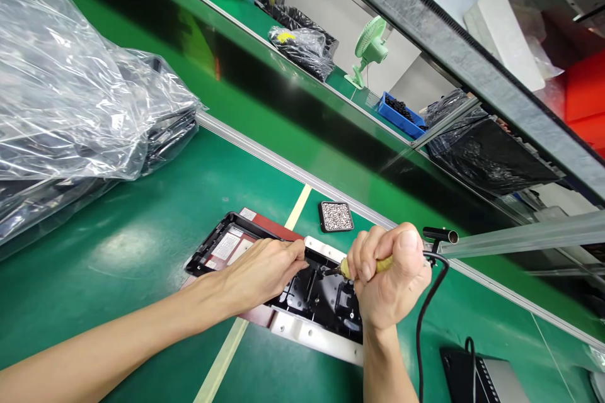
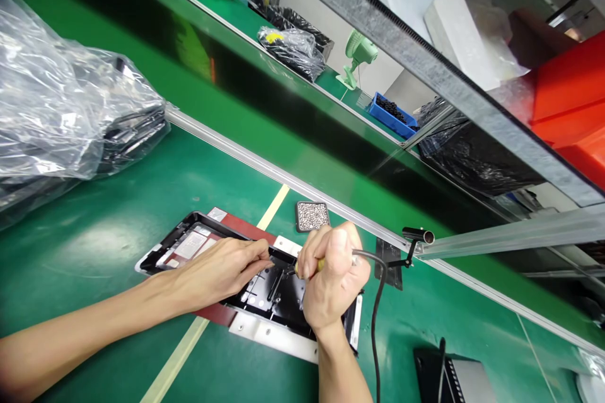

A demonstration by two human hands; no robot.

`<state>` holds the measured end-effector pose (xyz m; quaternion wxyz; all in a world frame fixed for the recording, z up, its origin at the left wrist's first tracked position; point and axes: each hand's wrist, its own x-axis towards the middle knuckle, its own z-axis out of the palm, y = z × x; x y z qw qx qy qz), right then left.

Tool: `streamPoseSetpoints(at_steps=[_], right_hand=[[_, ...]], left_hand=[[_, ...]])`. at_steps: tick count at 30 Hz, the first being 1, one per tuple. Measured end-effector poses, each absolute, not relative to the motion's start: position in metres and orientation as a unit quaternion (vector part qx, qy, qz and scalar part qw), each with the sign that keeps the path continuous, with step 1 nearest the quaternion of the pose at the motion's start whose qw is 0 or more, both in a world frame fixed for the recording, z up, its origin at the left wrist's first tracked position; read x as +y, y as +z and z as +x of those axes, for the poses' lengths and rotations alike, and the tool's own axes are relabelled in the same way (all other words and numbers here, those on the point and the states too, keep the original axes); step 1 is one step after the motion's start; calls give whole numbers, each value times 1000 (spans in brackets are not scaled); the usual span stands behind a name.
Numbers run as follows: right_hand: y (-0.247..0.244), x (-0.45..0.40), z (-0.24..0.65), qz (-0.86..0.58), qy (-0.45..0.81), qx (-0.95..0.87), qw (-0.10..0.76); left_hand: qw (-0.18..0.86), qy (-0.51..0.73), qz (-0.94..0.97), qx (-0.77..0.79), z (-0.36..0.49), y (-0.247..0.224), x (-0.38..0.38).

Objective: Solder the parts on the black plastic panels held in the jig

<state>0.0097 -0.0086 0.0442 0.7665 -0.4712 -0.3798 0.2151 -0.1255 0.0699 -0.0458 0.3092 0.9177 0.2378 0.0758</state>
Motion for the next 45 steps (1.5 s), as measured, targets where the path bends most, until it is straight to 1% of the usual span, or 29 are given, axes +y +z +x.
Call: streamPoseSetpoints(at_steps=[10,18,25,38,45], right_hand=[[44,-9,11,-473,214,-378,767],[45,-9,11,-468,224,-369,771],[45,-10,10,-471,229,-358,774],[44,-11,10,-462,227,-358,779],[43,-11,11,-460,231,-370,773]], left_hand=[[302,77,921,235,-125,-44,70],[304,44,919,247,-124,-43,71],[308,62,917,245,-125,-47,70],[308,17,916,255,-124,-44,71],[317,34,915,249,-124,-47,72]])
